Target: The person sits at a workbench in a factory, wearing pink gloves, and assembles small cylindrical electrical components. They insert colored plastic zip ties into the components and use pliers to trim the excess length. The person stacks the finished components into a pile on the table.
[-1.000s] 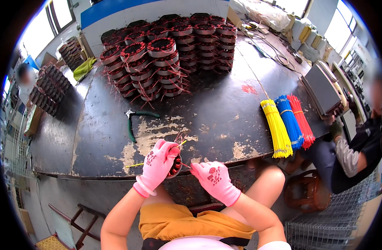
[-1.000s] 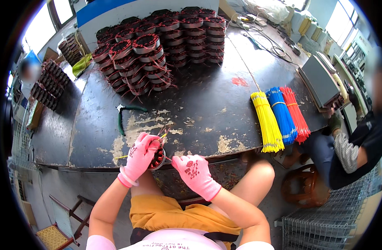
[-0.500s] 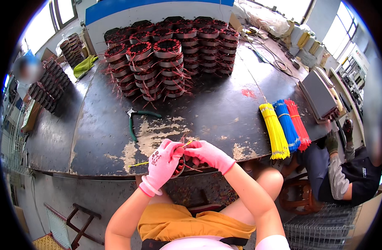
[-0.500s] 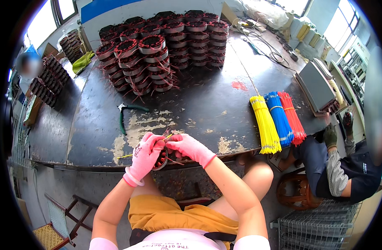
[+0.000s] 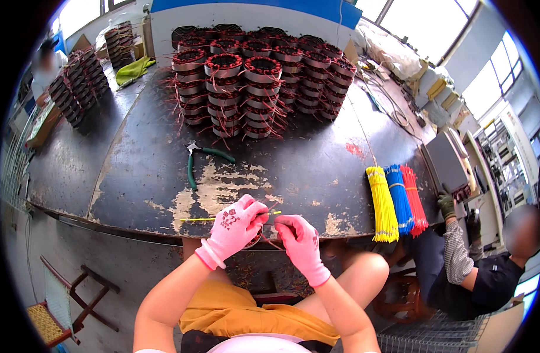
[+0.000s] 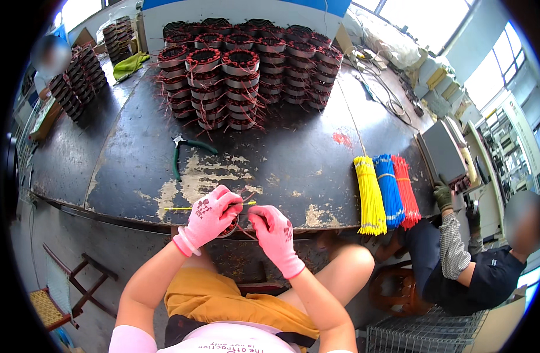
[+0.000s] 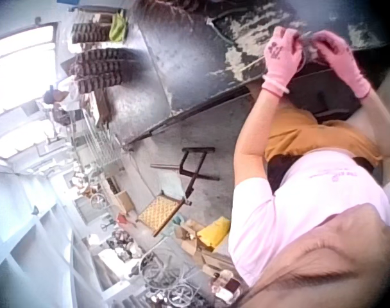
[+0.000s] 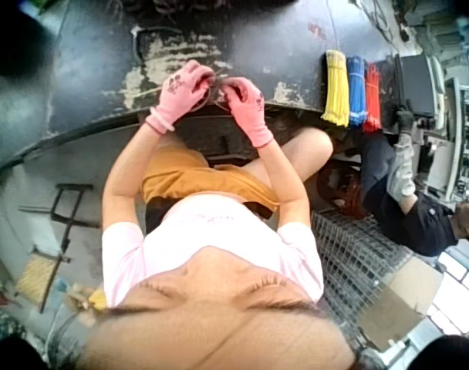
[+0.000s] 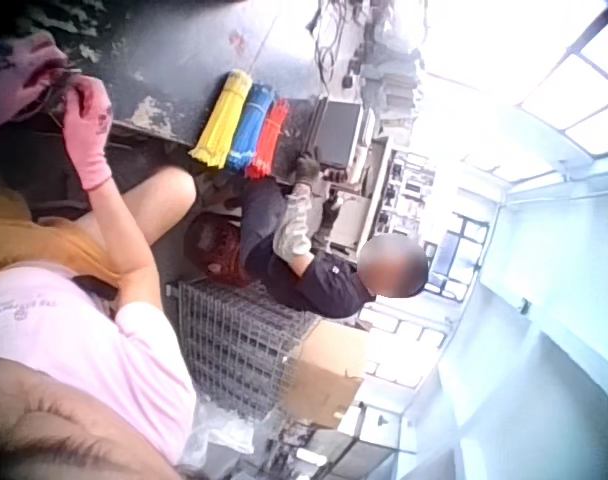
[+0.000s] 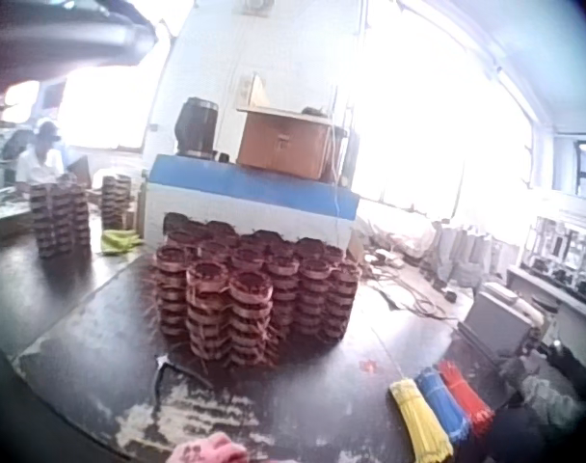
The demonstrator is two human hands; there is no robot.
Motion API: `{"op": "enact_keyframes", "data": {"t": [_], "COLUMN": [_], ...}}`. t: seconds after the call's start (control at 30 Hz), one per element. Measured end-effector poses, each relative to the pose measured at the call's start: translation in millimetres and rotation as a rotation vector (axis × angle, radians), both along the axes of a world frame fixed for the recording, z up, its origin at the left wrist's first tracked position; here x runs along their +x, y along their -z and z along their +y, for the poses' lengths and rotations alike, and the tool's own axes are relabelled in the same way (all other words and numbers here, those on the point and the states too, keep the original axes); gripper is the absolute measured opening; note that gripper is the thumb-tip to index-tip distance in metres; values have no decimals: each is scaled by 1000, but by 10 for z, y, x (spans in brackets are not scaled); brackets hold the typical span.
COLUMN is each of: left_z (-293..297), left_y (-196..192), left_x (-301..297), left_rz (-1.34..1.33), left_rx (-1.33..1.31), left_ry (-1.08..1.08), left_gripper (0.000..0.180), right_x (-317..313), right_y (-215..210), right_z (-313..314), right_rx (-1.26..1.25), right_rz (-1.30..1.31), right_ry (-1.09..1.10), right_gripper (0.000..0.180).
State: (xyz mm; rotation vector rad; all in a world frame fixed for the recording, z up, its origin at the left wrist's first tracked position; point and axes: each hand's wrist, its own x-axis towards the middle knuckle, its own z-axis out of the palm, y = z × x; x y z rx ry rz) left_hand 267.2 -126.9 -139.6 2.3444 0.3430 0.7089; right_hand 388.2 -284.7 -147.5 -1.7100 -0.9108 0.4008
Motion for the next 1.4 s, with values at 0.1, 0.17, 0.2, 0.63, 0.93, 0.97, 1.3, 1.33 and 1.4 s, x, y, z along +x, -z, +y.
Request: {"op": "enact_keyframes", "data": {"t": [0.1,0.17,0.2,0.63,0.93,0.97,1.3,1.33,1.4], "left_z": [27,57,62,-175,-203,-210,-175,-162,-165], "left_y": [-53,-50,-66,-144,-184,-172,-36,-34,-25], "left_x": [-43,-73,-56,24,51,52,67,61,43], "left_rz": [5,27,29,34,26,15,21,20,20], "left_rx": [6,17,25,178,100,83,174,169,156], "left_ry": [95,123,149,85,112,119,148,147,150], "left_gripper": [18,18,19,15,16,17,20,20,20], "right_x": [-65,-30,-7,186,239,243,353,276,210], "right_y": [-120,-129,-184,-337,-334,-338,-113,-221,-257], "right_z": [-45,-47,-49,-74,-76,-82,-60,-115,-194], "right_rx": [69,64,57,-166,-114,-115,-189,-219,-232], "right_rz": [-149,-308,-374,4,155,200,555,290,-178], "right_ry": [53,29,16,-128,-161,-162,-150,-109,-81], "right_gripper": [14,15,14,15,13,13,22,24,30]}}
